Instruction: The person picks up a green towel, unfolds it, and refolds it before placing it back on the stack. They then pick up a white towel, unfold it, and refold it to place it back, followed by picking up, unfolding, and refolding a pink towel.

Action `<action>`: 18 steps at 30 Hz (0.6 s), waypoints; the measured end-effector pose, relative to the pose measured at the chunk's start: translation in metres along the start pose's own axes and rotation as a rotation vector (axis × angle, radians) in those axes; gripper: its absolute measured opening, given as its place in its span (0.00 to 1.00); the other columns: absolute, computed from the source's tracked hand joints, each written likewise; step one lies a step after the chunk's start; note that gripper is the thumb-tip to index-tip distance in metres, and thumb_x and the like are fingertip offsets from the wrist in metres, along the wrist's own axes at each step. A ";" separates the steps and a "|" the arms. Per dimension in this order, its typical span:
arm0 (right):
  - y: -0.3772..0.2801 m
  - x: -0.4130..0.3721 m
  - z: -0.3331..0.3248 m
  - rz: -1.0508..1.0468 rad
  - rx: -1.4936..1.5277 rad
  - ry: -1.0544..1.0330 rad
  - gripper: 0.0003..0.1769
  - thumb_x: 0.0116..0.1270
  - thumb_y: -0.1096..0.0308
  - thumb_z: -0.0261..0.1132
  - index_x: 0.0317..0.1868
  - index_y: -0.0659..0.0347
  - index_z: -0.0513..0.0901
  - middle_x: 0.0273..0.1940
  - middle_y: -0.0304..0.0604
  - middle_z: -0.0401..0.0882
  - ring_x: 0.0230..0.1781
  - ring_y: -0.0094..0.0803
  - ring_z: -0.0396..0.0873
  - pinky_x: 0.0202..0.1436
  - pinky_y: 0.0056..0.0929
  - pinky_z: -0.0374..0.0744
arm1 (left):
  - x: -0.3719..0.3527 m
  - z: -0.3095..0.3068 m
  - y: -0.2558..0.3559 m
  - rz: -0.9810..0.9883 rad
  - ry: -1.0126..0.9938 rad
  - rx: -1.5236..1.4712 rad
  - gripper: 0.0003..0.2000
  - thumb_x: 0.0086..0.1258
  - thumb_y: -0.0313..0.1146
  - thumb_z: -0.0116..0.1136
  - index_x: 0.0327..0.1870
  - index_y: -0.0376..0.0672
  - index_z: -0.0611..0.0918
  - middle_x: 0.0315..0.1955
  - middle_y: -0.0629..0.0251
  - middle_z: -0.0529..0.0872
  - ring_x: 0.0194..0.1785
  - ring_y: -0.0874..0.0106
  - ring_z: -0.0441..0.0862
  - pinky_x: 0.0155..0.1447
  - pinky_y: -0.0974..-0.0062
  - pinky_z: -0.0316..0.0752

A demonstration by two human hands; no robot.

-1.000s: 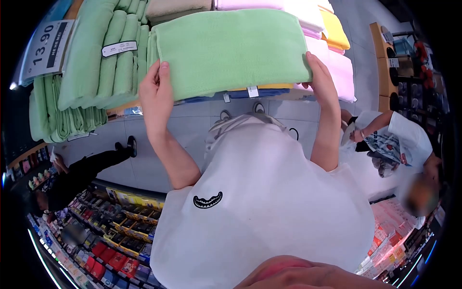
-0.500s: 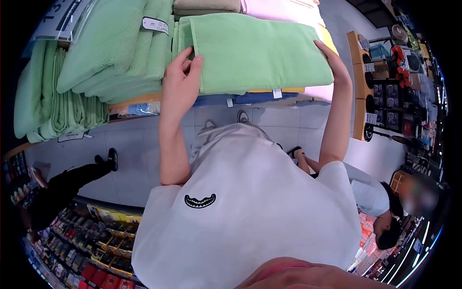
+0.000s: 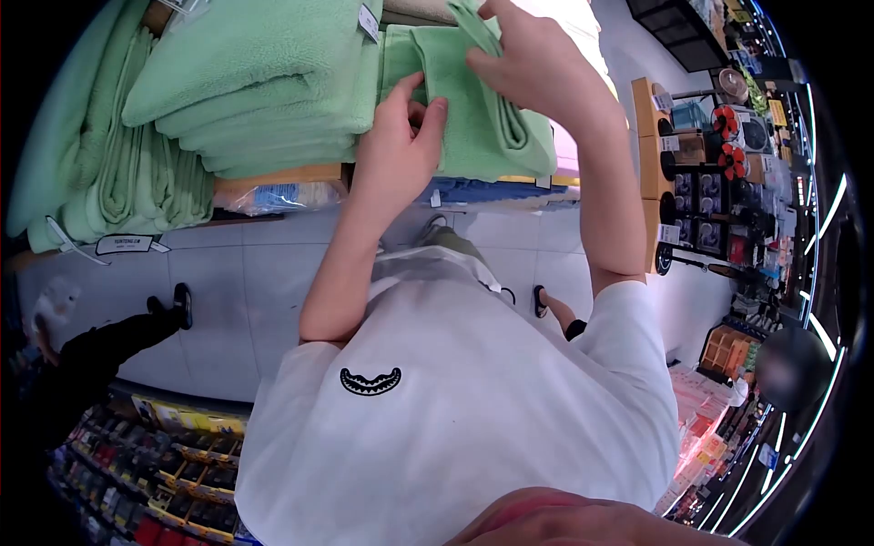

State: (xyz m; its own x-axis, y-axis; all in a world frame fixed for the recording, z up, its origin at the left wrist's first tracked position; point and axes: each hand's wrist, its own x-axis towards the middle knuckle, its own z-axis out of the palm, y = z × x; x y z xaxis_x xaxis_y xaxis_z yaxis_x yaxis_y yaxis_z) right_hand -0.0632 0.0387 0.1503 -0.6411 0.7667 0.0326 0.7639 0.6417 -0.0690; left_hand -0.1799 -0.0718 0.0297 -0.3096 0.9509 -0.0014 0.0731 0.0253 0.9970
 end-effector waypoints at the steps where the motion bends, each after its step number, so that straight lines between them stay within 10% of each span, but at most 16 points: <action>1: -0.010 0.002 -0.004 0.039 0.174 0.028 0.26 0.68 0.61 0.68 0.60 0.70 0.78 0.27 0.56 0.85 0.25 0.39 0.86 0.31 0.37 0.83 | 0.003 0.000 0.016 0.002 0.007 -0.003 0.22 0.80 0.34 0.57 0.68 0.30 0.74 0.30 0.65 0.86 0.29 0.84 0.76 0.30 0.80 0.70; 6: -0.021 -0.003 0.066 -0.020 0.256 0.183 0.19 0.70 0.59 0.66 0.46 0.70 0.84 0.29 0.61 0.84 0.26 0.60 0.82 0.32 0.46 0.82 | -0.004 -0.002 -0.025 0.086 0.064 0.139 0.22 0.82 0.38 0.53 0.66 0.27 0.74 0.38 0.51 0.88 0.38 0.69 0.84 0.47 0.71 0.78; 10: -0.022 -0.005 0.068 0.099 0.337 0.003 0.17 0.71 0.59 0.64 0.44 0.67 0.87 0.35 0.59 0.86 0.34 0.58 0.84 0.40 0.45 0.82 | -0.007 -0.007 -0.010 -0.044 0.024 0.094 0.25 0.84 0.42 0.47 0.69 0.29 0.72 0.45 0.44 0.87 0.50 0.59 0.86 0.58 0.66 0.76; 13: 0.006 -0.004 0.105 -0.148 0.267 0.282 0.18 0.77 0.57 0.59 0.52 0.61 0.87 0.49 0.59 0.85 0.53 0.58 0.82 0.59 0.48 0.77 | 0.002 0.011 -0.031 0.161 0.244 0.185 0.25 0.82 0.41 0.46 0.71 0.30 0.71 0.39 0.39 0.86 0.47 0.44 0.86 0.54 0.53 0.76; 18: 0.007 -0.014 0.137 -0.201 0.102 0.352 0.26 0.81 0.56 0.51 0.74 0.54 0.71 0.73 0.53 0.71 0.77 0.54 0.63 0.82 0.55 0.54 | -0.007 0.003 -0.027 0.014 -0.015 0.153 0.29 0.82 0.43 0.43 0.75 0.29 0.65 0.45 0.34 0.86 0.54 0.43 0.84 0.61 0.55 0.75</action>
State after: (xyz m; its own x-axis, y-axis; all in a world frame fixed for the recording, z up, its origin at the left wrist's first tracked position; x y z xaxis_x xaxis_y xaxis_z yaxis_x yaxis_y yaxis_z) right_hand -0.0590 0.0292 0.0131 -0.6985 0.5979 0.3933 0.6037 0.7874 -0.1248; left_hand -0.1764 -0.0778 0.0028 -0.2934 0.9559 0.0105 0.2216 0.0573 0.9735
